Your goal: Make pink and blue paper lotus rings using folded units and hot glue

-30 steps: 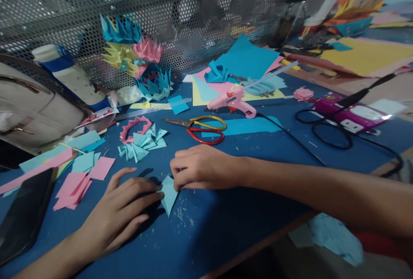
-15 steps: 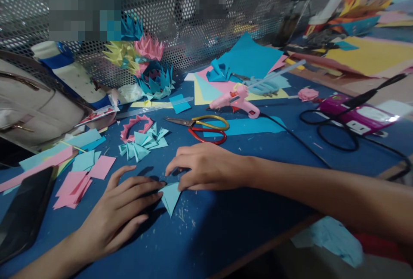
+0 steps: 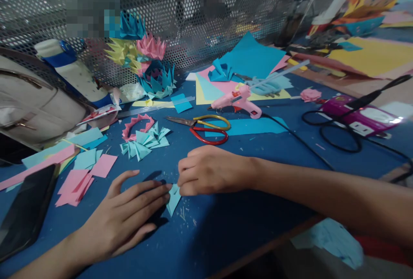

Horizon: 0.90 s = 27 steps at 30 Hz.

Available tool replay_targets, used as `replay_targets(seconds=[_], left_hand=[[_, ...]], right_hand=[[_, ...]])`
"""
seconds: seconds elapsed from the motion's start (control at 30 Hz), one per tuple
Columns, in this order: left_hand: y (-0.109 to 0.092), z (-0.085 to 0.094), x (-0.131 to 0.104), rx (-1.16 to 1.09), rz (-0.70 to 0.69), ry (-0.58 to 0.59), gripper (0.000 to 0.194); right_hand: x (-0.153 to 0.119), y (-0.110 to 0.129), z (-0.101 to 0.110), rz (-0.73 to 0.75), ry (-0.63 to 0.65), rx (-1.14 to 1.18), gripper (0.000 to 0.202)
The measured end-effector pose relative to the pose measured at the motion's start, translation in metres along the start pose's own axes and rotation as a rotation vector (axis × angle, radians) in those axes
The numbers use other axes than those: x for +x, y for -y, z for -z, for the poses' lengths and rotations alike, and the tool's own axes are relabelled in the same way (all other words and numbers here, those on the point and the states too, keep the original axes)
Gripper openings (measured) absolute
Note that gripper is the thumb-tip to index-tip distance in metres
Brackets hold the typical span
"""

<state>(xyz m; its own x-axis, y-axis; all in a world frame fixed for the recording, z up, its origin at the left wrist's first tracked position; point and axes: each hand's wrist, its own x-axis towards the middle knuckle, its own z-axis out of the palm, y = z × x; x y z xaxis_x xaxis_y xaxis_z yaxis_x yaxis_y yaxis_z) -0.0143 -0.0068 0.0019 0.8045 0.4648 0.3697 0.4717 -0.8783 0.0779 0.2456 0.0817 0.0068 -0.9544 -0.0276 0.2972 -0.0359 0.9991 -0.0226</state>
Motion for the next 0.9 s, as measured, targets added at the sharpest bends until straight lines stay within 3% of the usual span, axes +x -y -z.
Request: replay_targets(seconds=[0.17, 0.33, 0.57, 0.67, 0.83, 0.9], left_hand=[[0.001, 0.0, -0.001, -0.064, 0.013, 0.047, 0.032], [0.001, 0.001, -0.002, -0.12, 0.056, 0.104, 0.038], [0.002, 0.003, 0.004, -0.081, 0.031, 0.11, 0.035], [0.002, 0.001, 0.002, -0.071, 0.035, 0.061, 0.033], [0.001, 0.0, -0.005, -0.065, 0.128, -0.152, 0.022], [0.001, 0.0, -0.005, -0.065, 0.106, -0.164, 0.021]], right_hand=[[0.002, -0.002, 0.002, -0.026, 0.014, 0.113, 0.014], [0.007, -0.004, -0.002, -0.211, 0.0, 0.349, 0.016], [0.012, 0.002, -0.014, -0.44, -0.015, 0.487, 0.007], [0.012, 0.004, -0.015, -0.452, -0.036, 0.476, 0.005], [0.009, 0.005, -0.016, -0.366, -0.102, 0.388, 0.009], [0.009, 0.005, -0.015, -0.323, -0.115, 0.332, 0.011]])
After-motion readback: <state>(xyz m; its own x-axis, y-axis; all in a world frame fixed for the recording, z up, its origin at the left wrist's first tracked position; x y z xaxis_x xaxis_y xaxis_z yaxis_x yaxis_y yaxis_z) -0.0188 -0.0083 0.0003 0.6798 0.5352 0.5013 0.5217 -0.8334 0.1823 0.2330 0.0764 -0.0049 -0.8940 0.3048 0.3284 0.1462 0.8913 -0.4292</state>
